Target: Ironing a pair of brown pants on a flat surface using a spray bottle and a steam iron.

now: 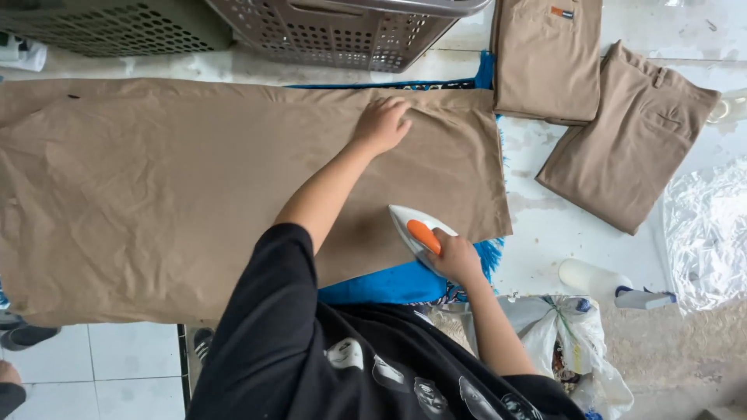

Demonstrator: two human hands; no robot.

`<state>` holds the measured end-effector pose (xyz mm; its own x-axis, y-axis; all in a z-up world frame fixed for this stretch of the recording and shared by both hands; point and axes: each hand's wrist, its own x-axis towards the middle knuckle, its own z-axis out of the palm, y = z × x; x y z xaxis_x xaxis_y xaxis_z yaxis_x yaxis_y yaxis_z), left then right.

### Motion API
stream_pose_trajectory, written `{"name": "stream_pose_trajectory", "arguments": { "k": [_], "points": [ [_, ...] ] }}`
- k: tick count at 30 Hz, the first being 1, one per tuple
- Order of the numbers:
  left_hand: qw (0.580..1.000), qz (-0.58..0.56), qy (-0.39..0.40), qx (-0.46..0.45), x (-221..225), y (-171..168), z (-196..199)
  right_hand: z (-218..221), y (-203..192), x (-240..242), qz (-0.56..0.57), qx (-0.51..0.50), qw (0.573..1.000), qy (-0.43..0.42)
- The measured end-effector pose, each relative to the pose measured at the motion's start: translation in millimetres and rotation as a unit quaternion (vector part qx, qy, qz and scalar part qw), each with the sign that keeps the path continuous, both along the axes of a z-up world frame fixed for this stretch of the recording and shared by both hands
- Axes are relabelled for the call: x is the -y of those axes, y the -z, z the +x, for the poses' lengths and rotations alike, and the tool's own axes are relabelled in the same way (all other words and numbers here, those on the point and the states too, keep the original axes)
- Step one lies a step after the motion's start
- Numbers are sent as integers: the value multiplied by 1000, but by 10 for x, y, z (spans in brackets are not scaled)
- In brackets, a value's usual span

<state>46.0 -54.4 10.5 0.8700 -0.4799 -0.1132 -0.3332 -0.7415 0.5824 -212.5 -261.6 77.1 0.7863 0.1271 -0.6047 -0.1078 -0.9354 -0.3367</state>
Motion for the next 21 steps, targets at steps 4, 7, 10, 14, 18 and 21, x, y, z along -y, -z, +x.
{"name": "stream_pose_trajectory", "arguments": {
  "k": [4, 7, 10, 14, 18, 21],
  "points": [
    [997, -40, 38, 55, 927, 502, 672, -74, 215, 14, -15, 9, 1000, -4],
    [996, 56, 52, 49, 1412, 762, 935, -58, 228, 5, -43, 0, 999, -1],
    [985, 128, 101, 57, 1669, 931, 1066, -37, 275, 3, -29, 32, 999, -12],
    [980, 151, 125, -40, 1702, 664, 1189, 148, 238, -108, -9, 29, 999, 29],
    [987, 25, 94, -131, 1468, 288, 1275, 541, 170, -304, 4, 10, 999, 49],
    [991, -16, 95, -95, 1470, 283, 1206, 842, 331, -433, -2, 54, 994, 96]
  ]
}}
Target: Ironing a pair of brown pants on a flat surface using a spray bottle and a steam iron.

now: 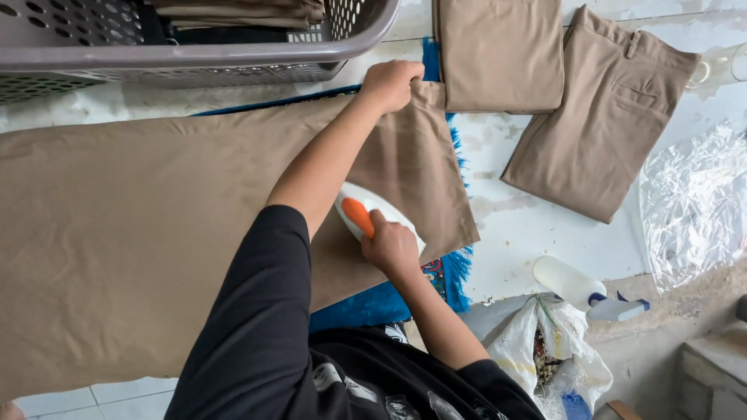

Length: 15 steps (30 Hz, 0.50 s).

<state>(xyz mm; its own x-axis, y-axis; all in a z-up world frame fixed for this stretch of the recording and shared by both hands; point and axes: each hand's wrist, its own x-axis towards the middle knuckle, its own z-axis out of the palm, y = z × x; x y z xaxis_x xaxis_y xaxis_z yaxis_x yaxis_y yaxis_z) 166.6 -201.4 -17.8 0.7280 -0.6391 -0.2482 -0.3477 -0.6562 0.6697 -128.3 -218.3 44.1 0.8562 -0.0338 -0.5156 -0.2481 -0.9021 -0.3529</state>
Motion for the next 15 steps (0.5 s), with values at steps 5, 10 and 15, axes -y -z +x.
{"name": "stream_pose_trajectory", "arguments": {
  "k": [5, 10, 15],
  "points": [
    [982, -170, -18, 85, -216, -266, -290, 650, 99, 484, -32, -19, 986, 161],
    [947, -232, -166, 148, -953, -523, -1187, 738, 395, 1166, -75, 101, 969, 211],
    [967, 45, -109, 226, -1969, 350, -1497, 753, 344, 1175, -14, 76, 974, 212]
  ]
}}
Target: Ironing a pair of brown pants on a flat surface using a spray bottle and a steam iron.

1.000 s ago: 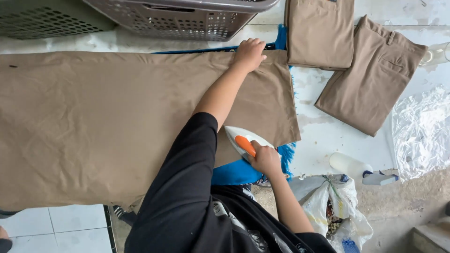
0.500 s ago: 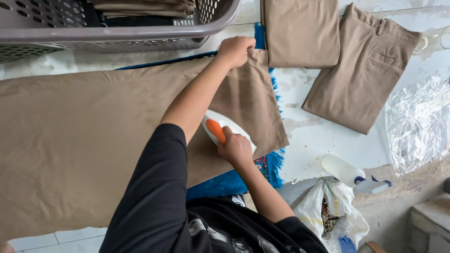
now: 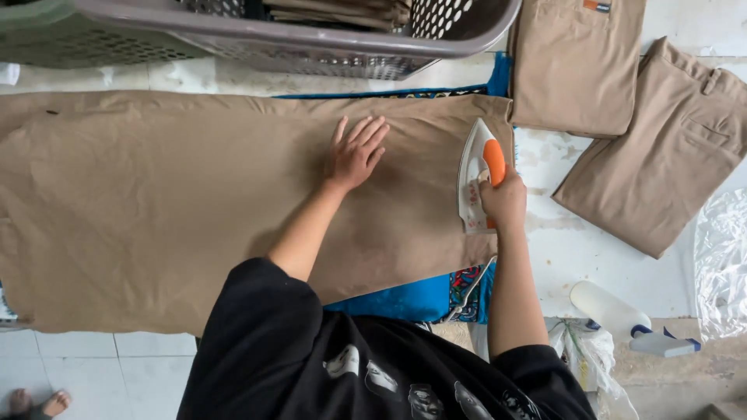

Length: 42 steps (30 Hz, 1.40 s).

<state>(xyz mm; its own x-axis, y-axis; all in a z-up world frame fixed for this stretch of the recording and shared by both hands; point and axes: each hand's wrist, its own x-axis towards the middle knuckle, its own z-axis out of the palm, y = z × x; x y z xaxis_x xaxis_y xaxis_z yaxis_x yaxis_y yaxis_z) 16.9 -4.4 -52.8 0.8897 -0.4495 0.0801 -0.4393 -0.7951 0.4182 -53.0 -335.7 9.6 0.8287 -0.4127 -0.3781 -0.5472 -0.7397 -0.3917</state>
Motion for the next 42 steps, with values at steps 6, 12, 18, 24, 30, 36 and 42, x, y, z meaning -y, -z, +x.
{"name": "stream_pose_trajectory", "arguments": {
  "k": [6, 12, 18, 24, 30, 36, 42],
  "points": [
    [998, 24, -63, 5, -91, -99, 161, -87, -99, -804, 44, -58, 993, -90],
    [996, 40, -64, -37, -105, -32, 190, 153, -198, -1011, -84, -27, 990, -113],
    [996, 53, -62, -46, -112, -79, 220, 518, 74, 90, -148, 3, 989, -29],
    [980, 128, -20, -149, -139, -416, 263, 503, -573, -378, 81, -92, 992, 2],
    [989, -2, -149, -24, -477, -486, -909, -395, -283, -1434, 59, -87, 987, -125],
    [987, 37, -140, -75, -925, -162, -2885, -1300, -242, -1855, -94, -89, 968, -215],
    [984, 27, -173, -44, -1260, -225, -3425, -1139, 196, -144, -192, -8, 979, -74]
  ]
}}
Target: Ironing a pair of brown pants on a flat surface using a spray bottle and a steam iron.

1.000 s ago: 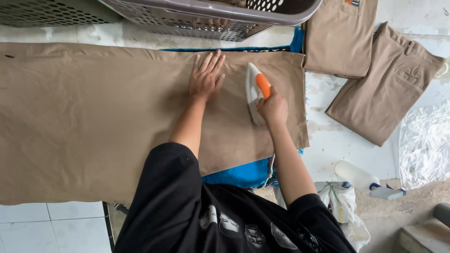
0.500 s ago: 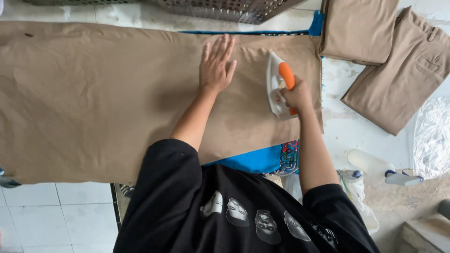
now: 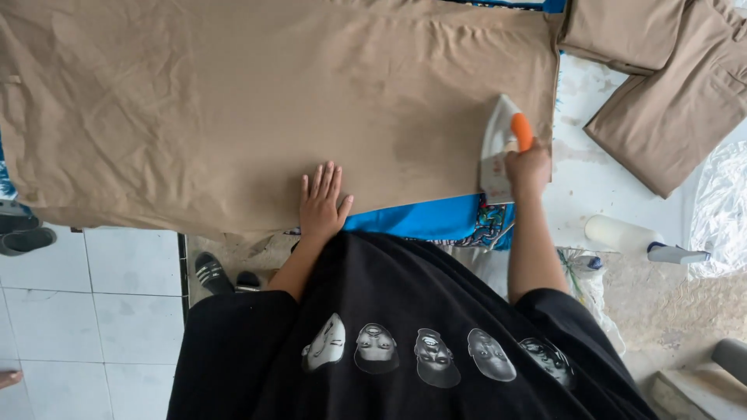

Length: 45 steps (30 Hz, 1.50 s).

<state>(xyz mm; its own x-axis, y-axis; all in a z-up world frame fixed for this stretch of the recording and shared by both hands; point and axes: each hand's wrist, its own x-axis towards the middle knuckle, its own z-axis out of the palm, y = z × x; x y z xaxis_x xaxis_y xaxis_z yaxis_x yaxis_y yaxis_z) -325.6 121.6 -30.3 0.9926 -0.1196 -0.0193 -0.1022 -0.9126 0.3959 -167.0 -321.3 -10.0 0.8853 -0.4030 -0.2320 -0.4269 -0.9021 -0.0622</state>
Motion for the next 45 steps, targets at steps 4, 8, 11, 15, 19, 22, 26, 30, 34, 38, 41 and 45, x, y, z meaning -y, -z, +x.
{"name": "stream_pose_trajectory", "arguments": {
  "k": [4, 8, 11, 15, 19, 22, 26, 30, 34, 38, 41, 45],
  "points": [
    [1000, 8, -25, 13, -47, 74, -167, 125, -77, 548, 81, 43, 994, 59],
    [999, 16, -45, 26, -104, 73, -334, 21, -337, 151, 277, 11, 960, 44],
    [999, 2, -36, 17, -165, 84, -414, -193, -409, -575, 264, -36, 964, -16],
    [1000, 5, -15, -7, -207, 157, -419, -553, -651, -1784, 249, -114, 959, -75],
    [972, 2, 10, -235, -254, -132, -205, -596, -557, -2554, 133, -142, 968, -160],
    [974, 50, 47, -214, -460, -351, -22, -254, -551, -2636, 92, -121, 975, -164],
    [996, 50, 25, -64, -995, -338, 106, 312, -477, -2103, 64, -63, 995, -48],
    [993, 41, -24, -110, -1668, -162, 240, 817, -250, -1241, 184, 18, 980, 68],
    [993, 11, 31, -114, -1845, -114, 218, 664, -118, -1158, 318, 41, 935, 152],
    [991, 29, 32, -126, -1825, -140, 265, 105, -623, -2015, 247, -55, 964, 88],
    [989, 51, 18, -137, -1794, -94, 411, -231, -654, -2556, 140, -120, 983, 25],
    [988, 85, -60, -111, -1591, -18, 832, -133, -601, -2883, 80, -128, 988, -44]
  ]
}}
